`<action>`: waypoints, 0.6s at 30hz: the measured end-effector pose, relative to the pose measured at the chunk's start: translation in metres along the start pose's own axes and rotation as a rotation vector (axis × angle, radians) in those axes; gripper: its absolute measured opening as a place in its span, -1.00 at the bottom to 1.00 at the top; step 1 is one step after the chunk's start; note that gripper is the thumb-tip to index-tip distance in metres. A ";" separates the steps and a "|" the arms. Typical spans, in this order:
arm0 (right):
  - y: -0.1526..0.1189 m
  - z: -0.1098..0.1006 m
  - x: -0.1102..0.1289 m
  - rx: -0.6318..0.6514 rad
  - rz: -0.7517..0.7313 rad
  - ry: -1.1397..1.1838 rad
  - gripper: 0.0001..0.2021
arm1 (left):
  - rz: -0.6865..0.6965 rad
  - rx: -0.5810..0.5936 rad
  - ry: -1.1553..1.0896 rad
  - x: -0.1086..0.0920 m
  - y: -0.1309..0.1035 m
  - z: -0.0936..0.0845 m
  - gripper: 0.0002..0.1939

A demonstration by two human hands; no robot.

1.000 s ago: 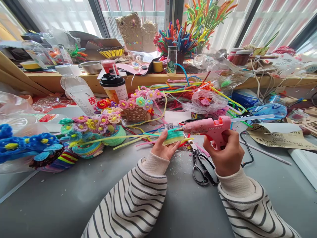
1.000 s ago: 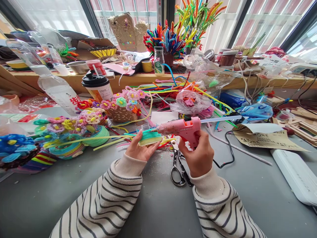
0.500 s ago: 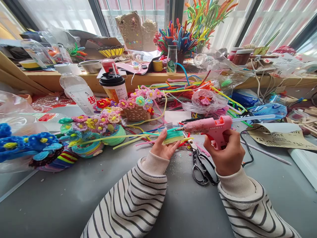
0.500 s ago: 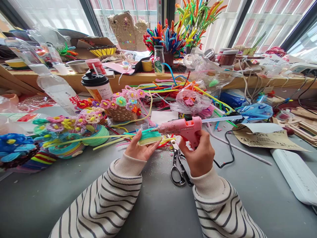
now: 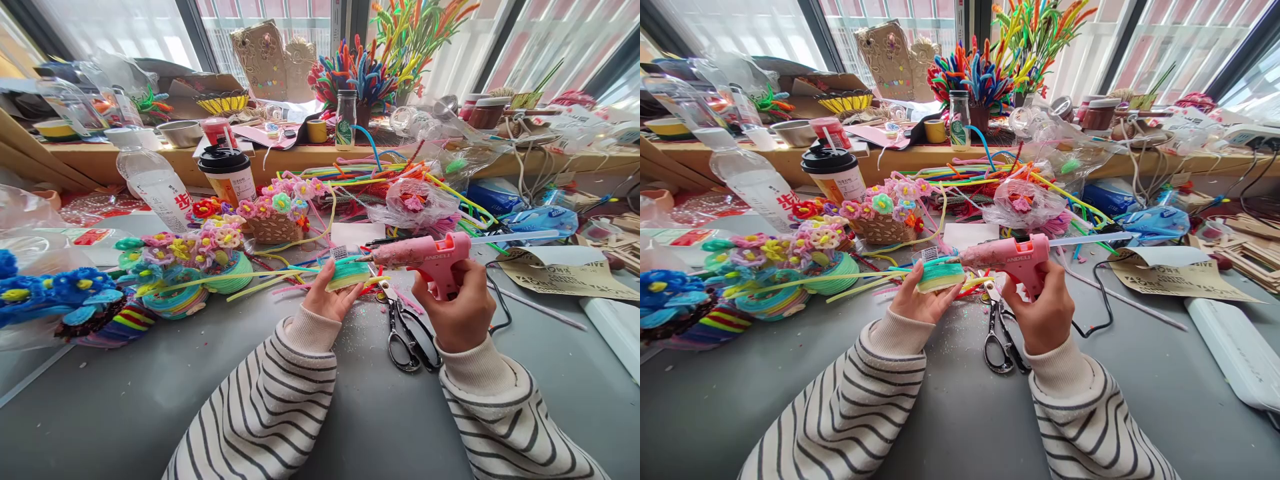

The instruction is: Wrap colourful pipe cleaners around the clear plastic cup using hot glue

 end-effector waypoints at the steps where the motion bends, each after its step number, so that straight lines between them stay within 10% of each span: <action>1: 0.000 0.000 0.000 0.001 -0.002 0.004 -0.63 | -0.003 0.002 0.003 0.000 0.000 0.000 -0.58; 18: 0.001 -0.001 -0.001 0.001 0.000 0.039 -0.67 | 0.003 0.028 -0.010 -0.002 -0.002 0.004 -0.65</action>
Point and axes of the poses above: each hand's wrist, its own y-axis towards the middle knuckle, its own z-axis out of the palm, x = y × z, the point moved 9 cm from there along y, towards the middle knuckle, and after that the axes turned 3 degrees about -z, right-handed, at the moved point
